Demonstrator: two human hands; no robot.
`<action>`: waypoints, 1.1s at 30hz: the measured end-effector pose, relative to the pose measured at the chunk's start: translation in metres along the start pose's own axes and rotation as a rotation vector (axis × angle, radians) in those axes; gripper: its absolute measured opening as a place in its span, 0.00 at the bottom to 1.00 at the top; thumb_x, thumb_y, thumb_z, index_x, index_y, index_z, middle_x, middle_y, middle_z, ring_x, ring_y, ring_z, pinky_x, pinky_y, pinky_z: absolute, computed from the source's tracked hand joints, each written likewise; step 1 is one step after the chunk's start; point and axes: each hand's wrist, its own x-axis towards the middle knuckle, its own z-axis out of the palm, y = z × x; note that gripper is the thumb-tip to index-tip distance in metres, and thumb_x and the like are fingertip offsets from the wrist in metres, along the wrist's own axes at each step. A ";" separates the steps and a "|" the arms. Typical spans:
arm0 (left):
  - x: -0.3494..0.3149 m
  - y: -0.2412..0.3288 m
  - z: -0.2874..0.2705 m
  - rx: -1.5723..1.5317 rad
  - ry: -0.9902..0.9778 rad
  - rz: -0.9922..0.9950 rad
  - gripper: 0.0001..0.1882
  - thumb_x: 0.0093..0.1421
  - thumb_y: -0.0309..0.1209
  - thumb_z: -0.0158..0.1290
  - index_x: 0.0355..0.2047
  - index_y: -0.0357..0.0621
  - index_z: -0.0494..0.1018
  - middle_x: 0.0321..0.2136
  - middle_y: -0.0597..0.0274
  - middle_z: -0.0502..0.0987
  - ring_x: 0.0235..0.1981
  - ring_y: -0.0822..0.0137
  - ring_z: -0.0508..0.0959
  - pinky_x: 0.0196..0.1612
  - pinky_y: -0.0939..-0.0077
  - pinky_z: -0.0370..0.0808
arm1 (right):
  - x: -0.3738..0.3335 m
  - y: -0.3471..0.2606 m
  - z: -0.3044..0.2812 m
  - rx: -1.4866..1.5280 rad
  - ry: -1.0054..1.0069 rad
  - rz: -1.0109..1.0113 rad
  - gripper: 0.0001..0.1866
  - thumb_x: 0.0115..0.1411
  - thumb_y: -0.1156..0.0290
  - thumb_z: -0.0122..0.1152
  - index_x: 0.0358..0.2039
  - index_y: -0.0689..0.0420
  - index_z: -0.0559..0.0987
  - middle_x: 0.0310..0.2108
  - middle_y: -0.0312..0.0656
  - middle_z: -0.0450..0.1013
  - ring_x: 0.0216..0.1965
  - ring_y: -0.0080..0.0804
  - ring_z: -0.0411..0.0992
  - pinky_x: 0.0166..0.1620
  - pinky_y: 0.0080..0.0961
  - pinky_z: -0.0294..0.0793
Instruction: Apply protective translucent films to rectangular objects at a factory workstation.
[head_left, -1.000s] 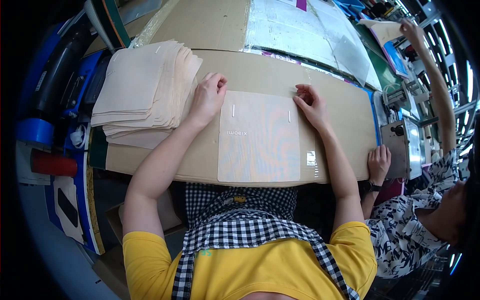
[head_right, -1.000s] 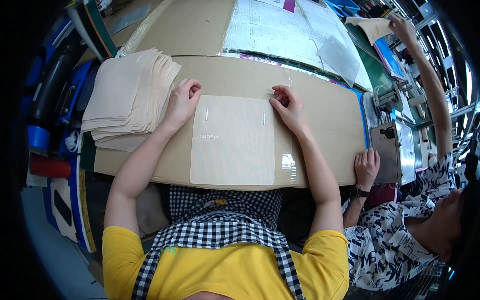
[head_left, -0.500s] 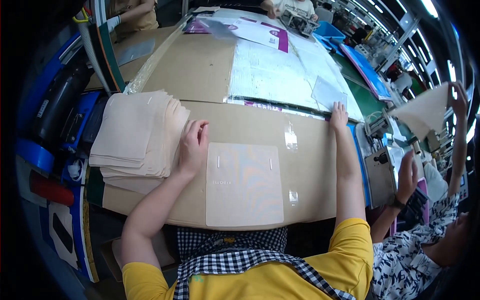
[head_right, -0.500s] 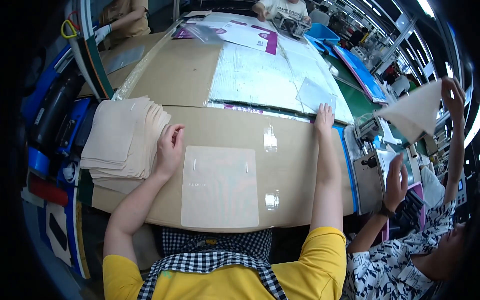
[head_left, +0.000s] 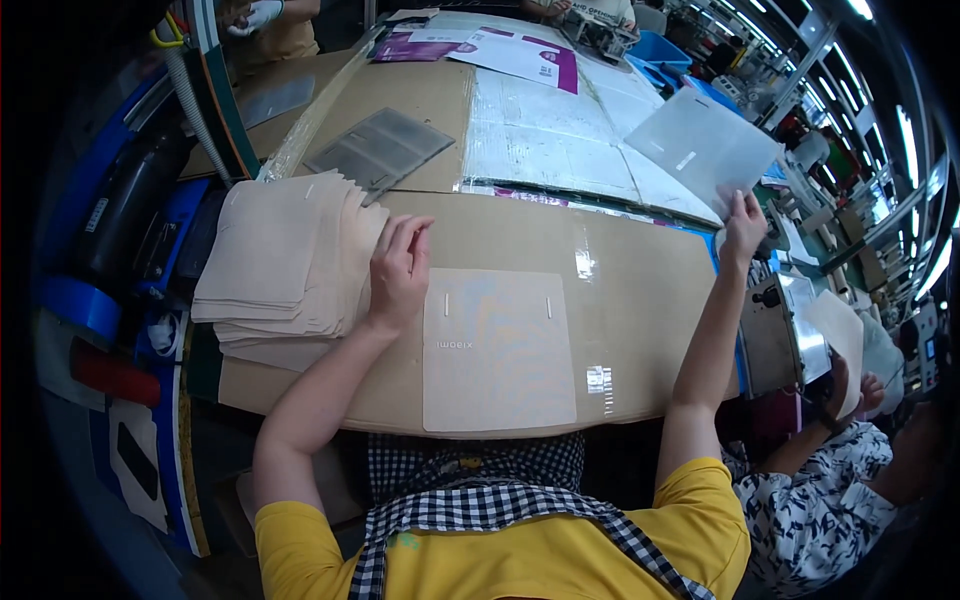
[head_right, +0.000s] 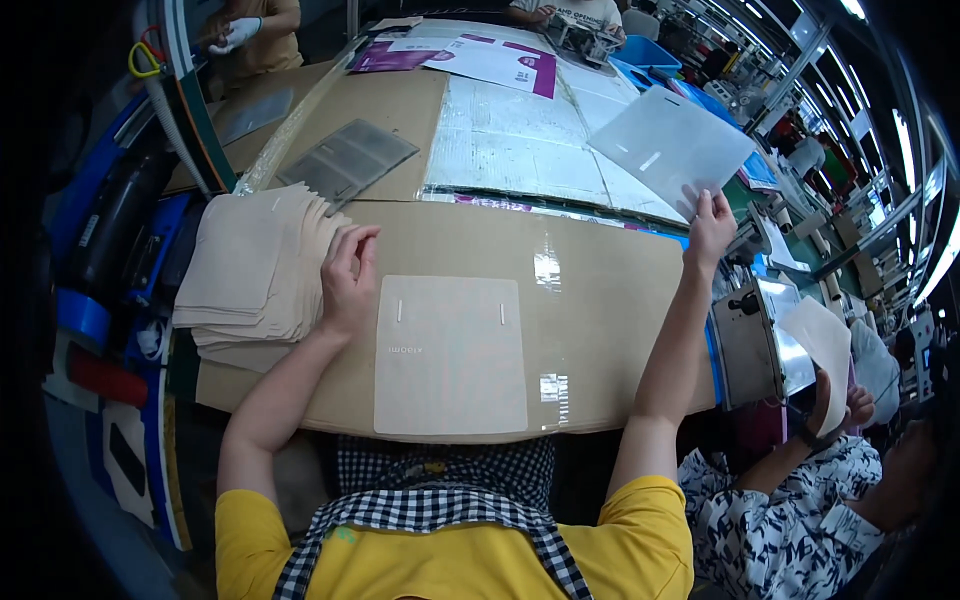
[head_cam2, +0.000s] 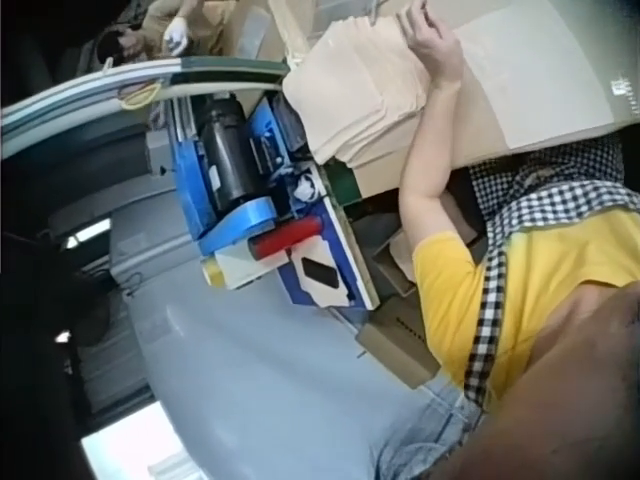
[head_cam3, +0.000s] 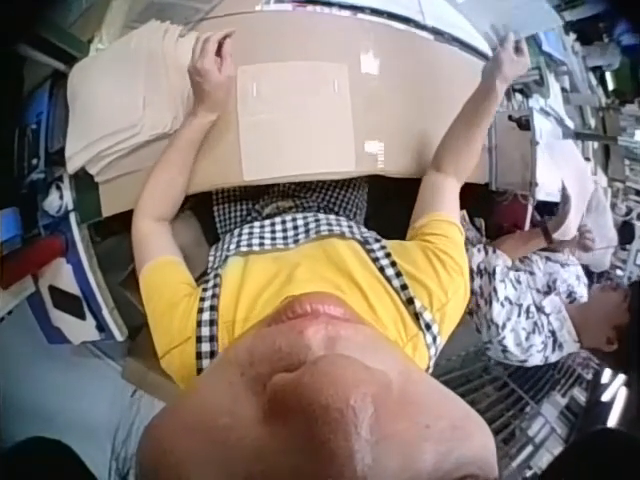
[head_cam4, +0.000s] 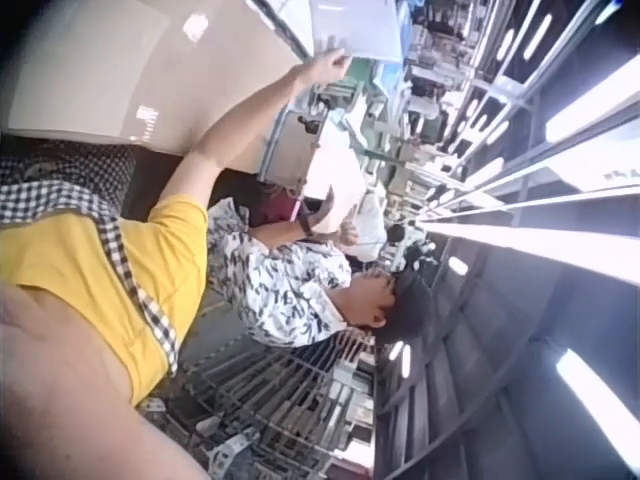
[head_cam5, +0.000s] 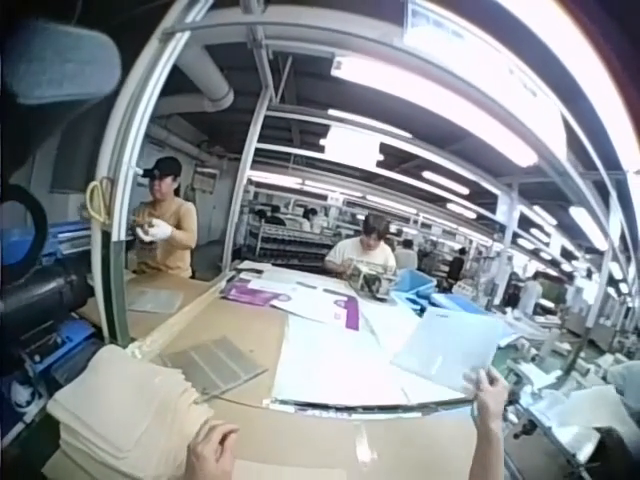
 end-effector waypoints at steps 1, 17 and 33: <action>0.006 0.002 -0.002 -0.008 0.032 0.013 0.10 0.59 0.17 0.47 0.41 0.37 0.72 0.37 0.60 0.73 0.32 0.64 0.73 0.34 0.74 0.71 | -0.014 -0.016 -0.011 0.330 -0.019 0.137 0.18 0.64 0.68 0.54 0.52 0.62 0.74 0.42 0.43 0.77 0.36 0.32 0.78 0.36 0.21 0.78; 0.075 0.090 -0.006 -1.010 -0.148 -0.481 0.18 0.68 0.39 0.42 0.46 0.35 0.69 0.40 0.54 0.75 0.36 0.63 0.77 0.41 0.75 0.75 | -0.147 -0.132 -0.008 1.020 -0.413 0.314 0.17 0.61 0.78 0.55 0.49 0.65 0.65 0.43 0.48 0.71 0.43 0.37 0.76 0.48 0.24 0.78; -0.001 0.057 -0.046 -0.692 -0.163 -0.697 0.11 0.66 0.32 0.46 0.41 0.39 0.72 0.28 0.65 0.76 0.27 0.77 0.72 0.29 0.84 0.69 | -0.269 -0.092 -0.041 0.296 -0.841 0.441 0.21 0.61 0.73 0.59 0.54 0.62 0.71 0.38 0.45 0.75 0.29 0.23 0.71 0.34 0.16 0.74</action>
